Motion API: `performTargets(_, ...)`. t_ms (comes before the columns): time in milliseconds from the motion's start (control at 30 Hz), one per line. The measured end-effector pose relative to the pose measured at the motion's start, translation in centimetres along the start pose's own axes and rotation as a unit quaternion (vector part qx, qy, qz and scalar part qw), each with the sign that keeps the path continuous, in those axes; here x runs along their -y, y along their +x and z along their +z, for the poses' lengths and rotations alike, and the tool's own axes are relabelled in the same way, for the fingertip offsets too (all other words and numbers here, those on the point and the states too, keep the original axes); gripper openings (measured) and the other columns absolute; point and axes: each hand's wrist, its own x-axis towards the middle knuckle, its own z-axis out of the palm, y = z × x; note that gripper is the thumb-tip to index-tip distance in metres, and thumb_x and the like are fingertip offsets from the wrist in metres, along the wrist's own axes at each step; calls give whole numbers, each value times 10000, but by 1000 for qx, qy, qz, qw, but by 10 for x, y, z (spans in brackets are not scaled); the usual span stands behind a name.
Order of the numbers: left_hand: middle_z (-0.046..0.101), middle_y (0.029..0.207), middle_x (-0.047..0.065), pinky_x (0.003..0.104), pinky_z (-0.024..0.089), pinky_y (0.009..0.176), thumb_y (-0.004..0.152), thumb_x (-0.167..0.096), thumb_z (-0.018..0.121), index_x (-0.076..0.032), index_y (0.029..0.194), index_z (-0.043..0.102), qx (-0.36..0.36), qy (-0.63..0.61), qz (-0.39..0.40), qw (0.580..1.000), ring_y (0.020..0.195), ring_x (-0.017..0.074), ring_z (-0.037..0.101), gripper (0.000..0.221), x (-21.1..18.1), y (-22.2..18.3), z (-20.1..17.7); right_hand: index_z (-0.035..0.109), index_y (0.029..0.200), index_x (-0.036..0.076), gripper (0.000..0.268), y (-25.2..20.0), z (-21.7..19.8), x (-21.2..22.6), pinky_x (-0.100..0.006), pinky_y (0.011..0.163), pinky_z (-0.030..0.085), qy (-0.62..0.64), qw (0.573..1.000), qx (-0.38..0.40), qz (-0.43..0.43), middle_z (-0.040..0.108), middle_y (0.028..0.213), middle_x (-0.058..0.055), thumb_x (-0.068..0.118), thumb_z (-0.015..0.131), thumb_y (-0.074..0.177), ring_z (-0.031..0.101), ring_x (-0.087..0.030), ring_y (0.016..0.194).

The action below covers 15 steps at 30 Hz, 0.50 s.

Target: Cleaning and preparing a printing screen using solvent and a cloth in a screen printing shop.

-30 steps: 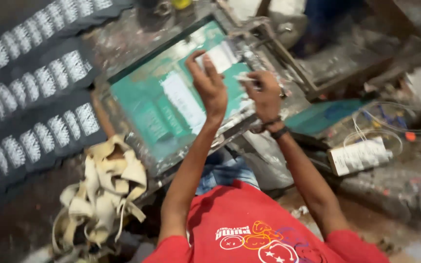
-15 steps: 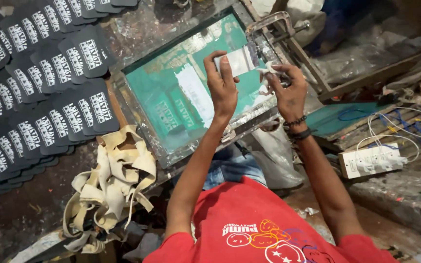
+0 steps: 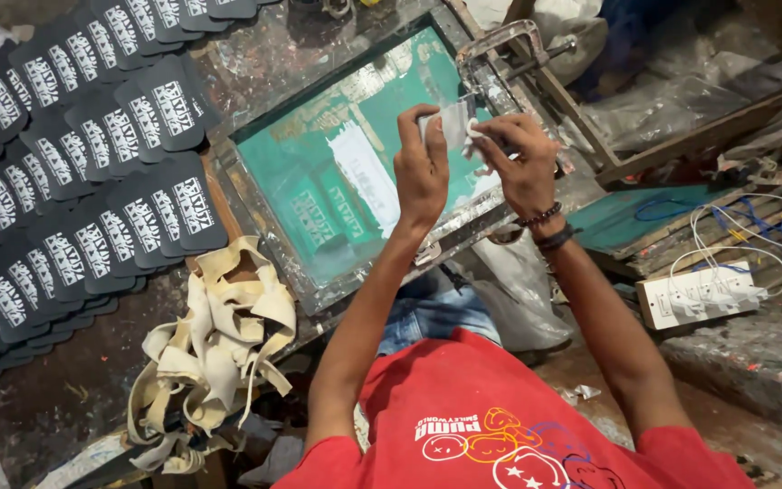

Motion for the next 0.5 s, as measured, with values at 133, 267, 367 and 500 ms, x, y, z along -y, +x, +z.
performTargets(133,550,673,112,355,444,563,1128,-312,466,-73,1279,501,-7,16,26,1000,571,165,572,285,1,1,4,776,1143,58,160,0,-1,11,-276,710,561,10,999,-3,35,700,1077,-89,91,752,989,706,-141,823)
performTargets(267,603,760,123,358,477,583,1139,-316,459,-73,1280,494,-25,-17,40,999,631,181,626,283,4,4,8,772,1140,55,166,-8,-3,9,-290,719,556,-19,1000,-2,9,698,1058,-95,82,753,977,692,-178,834)
performTargets(367,594,740,132,361,467,576,1130,-311,463,-74,1277,502,-9,-8,27,1000,616,185,623,282,4,2,10,771,1137,59,161,1,-7,11,-301,758,570,-33,999,-14,-1,697,1063,-101,85,760,978,706,-197,882)
performTargets(500,603,767,126,365,475,587,1136,-314,459,-80,1269,498,-13,-9,33,999,621,181,625,272,3,-9,14,774,1143,57,166,11,-13,12,-335,822,560,-42,999,-16,-25,706,1083,-112,63,759,978,714,-234,970)
